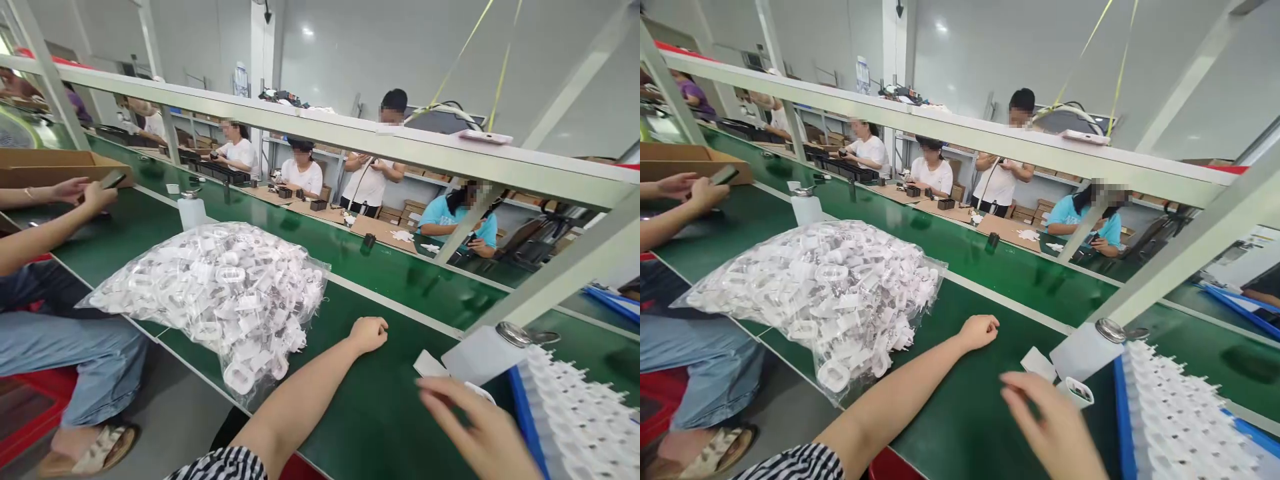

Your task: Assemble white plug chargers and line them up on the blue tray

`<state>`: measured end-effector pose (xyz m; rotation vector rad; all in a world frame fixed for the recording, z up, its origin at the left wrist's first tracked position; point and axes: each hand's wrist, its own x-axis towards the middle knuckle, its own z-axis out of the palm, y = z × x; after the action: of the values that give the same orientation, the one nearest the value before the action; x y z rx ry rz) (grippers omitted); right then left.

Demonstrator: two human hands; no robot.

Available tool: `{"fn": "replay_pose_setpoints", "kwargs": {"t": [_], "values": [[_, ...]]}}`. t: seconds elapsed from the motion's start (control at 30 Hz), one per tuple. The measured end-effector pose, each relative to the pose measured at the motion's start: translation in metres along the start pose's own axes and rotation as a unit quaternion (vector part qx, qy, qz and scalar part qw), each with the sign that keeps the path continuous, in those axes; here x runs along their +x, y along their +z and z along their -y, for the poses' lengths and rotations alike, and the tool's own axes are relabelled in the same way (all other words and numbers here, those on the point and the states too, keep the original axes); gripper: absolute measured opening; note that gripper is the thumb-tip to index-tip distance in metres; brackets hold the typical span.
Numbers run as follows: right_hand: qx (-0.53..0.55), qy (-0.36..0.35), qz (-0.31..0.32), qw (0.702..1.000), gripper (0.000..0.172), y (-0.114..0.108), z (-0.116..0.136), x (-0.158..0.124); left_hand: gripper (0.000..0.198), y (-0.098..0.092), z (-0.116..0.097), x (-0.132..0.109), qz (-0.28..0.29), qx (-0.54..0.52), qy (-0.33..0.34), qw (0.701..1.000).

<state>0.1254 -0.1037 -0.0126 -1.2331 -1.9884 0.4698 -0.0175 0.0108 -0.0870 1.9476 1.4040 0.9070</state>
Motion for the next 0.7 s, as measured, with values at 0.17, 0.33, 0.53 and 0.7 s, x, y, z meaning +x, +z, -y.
{"fn": "replay_pose_setpoints", "kwargs": {"t": [0.17,0.33,0.53,0.7], "values": [[-0.076,-0.109,0.248,0.96,0.017,0.104,0.056,0.072,0.017,0.001,0.007,0.003,-0.011,-0.036,0.02,0.999],[-0.2,-0.181,0.329,0.905,0.039,0.157,0.067,0.095,0.019,0.001,0.011,0.004,-0.005,-0.034,0.043,0.998],[-0.217,-0.181,0.269,0.921,0.016,0.173,0.06,0.085,0.021,0.003,0.012,0.006,-0.006,-0.017,0.042,0.999],[-0.019,-0.083,0.21,0.974,0.009,0.16,0.048,0.084,0.017,0.005,0.012,0.007,-0.014,-0.112,-0.002,0.994]]}}
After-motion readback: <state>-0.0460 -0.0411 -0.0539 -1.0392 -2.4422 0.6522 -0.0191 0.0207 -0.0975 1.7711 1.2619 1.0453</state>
